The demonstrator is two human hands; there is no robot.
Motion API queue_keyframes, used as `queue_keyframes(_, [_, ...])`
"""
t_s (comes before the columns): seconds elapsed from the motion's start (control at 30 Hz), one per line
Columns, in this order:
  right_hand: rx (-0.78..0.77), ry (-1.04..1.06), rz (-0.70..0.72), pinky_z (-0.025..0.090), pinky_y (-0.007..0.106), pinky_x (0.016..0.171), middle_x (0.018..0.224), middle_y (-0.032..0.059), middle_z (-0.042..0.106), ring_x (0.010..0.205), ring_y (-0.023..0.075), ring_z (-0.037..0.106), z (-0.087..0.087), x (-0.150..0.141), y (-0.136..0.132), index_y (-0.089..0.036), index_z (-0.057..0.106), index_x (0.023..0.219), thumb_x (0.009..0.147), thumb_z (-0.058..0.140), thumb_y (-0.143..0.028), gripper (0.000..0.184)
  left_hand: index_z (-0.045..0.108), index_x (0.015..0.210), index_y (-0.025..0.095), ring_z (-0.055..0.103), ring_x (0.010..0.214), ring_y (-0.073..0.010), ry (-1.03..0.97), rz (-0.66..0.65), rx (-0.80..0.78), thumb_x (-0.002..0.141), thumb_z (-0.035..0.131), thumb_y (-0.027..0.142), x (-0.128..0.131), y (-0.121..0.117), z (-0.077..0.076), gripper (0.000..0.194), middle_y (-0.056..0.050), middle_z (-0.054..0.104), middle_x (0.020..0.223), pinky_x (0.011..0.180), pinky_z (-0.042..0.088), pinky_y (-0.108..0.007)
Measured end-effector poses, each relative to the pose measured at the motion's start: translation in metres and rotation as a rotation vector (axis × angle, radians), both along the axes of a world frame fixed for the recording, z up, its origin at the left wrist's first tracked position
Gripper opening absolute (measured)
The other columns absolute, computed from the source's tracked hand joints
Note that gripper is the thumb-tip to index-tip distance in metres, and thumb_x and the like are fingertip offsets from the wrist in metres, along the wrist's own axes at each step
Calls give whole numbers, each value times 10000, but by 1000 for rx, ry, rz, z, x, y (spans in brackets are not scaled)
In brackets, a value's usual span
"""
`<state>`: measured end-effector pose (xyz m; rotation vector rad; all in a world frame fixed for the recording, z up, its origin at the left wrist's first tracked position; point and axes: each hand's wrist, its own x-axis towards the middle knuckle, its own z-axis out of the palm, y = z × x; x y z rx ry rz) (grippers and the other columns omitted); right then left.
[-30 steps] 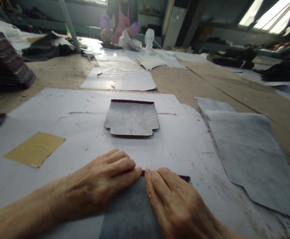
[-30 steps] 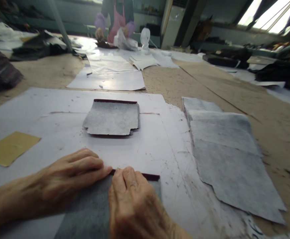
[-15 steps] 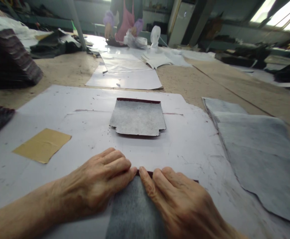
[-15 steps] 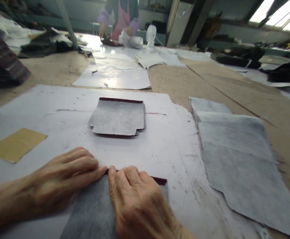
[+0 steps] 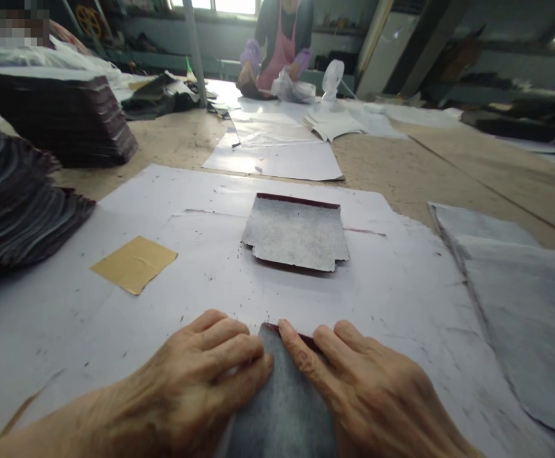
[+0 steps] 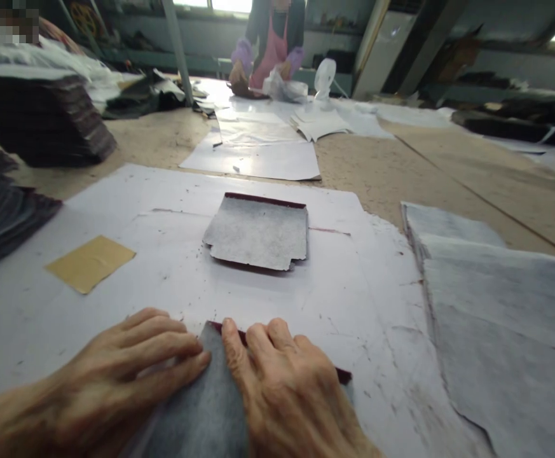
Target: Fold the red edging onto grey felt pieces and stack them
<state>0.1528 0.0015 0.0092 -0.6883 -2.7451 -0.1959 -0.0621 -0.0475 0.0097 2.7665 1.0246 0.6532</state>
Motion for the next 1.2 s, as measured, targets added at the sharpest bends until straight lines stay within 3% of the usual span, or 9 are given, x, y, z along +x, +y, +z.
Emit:
queue_keyframes(0.27, [-86, -106, -51, 428, 232, 496, 772, 54, 600, 629, 165, 526, 5, -4, 2, -180, 484, 1213, 583, 446, -48, 645, 495, 1088, 60, 536, 801, -194, 30, -7, 39, 827, 357, 97, 1, 4, 3, 297, -104, 613, 903, 757, 440, -372])
queue_keyframes(0.47, [-132, -124, -73, 398, 233, 493, 769, 50, 578, 634, 163, 522, 5, -3, 4, -224, 437, 1253, 582, 429, -35, 698, 490, 1092, 60, 533, 819, -198, 69, 5, 2, 803, 352, 77, 0, 0, 5, 321, -104, 604, 906, 775, 434, -371])
queue_keyframes(0.7, [-182, -194, -117, 285, 199, 445, 738, 40, 530, 534, 115, 445, 8, -6, 3, -285, 396, 1281, 577, 442, -53, 743, 470, 1117, 74, 522, 804, -215, -49, 11, 11, 749, 389, 91, 2, 2, -4, 378, -123, 589, 893, 711, 426, -386])
queue_keyframes(0.93, [-214, -192, -126, 238, 216, 448, 698, -7, 454, 487, 109, 397, 7, 0, 5, -425, 339, 1275, 635, 384, -5, 767, 501, 1081, 76, 515, 800, -211, -58, -4, 8, 682, 417, 68, 2, 1, -5, 408, -122, 568, 918, 693, 431, -383])
queue_keyframes(1.0, [-279, -90, -133, 294, 216, 457, 705, -11, 459, 490, 106, 412, 8, 7, 7, -409, 344, 1277, 700, 354, -10, 702, 514, 1066, 91, 511, 796, -212, -45, 8, -4, 682, 424, 74, 2, 1, -4, 395, -117, 563, 911, 690, 430, -383])
queue_keyframes(1.07, [-318, 72, -178, 373, 235, 505, 730, 5, 484, 556, 119, 465, 10, 14, 8, -307, 465, 1197, 773, 338, -49, 513, 521, 1059, 101, 506, 787, -208, -38, 11, -25, 688, 429, 68, 3, 1, -3, 384, -109, 554, 901, 685, 426, -381])
queue_keyframes(1.13, [-311, 175, -223, 424, 274, 572, 749, 32, 508, 656, 150, 503, 10, 20, 7, -203, 583, 973, 827, 358, -121, 280, 517, 1066, 109, 500, 788, -202, -43, 12, -46, 702, 429, 57, 4, 1, -2, 378, -103, 546, 909, 689, 421, -378])
queue_keyframes(1.2, [-296, 174, -245, 439, 314, 612, 754, 46, 525, 716, 182, 511, 10, 23, 6, -171, 585, 794, 834, 406, -165, 184, 507, 1084, 122, 495, 797, -193, -58, 22, -60, 719, 420, 41, 4, 1, -2, 384, -100, 541, 934, 705, 420, -377])
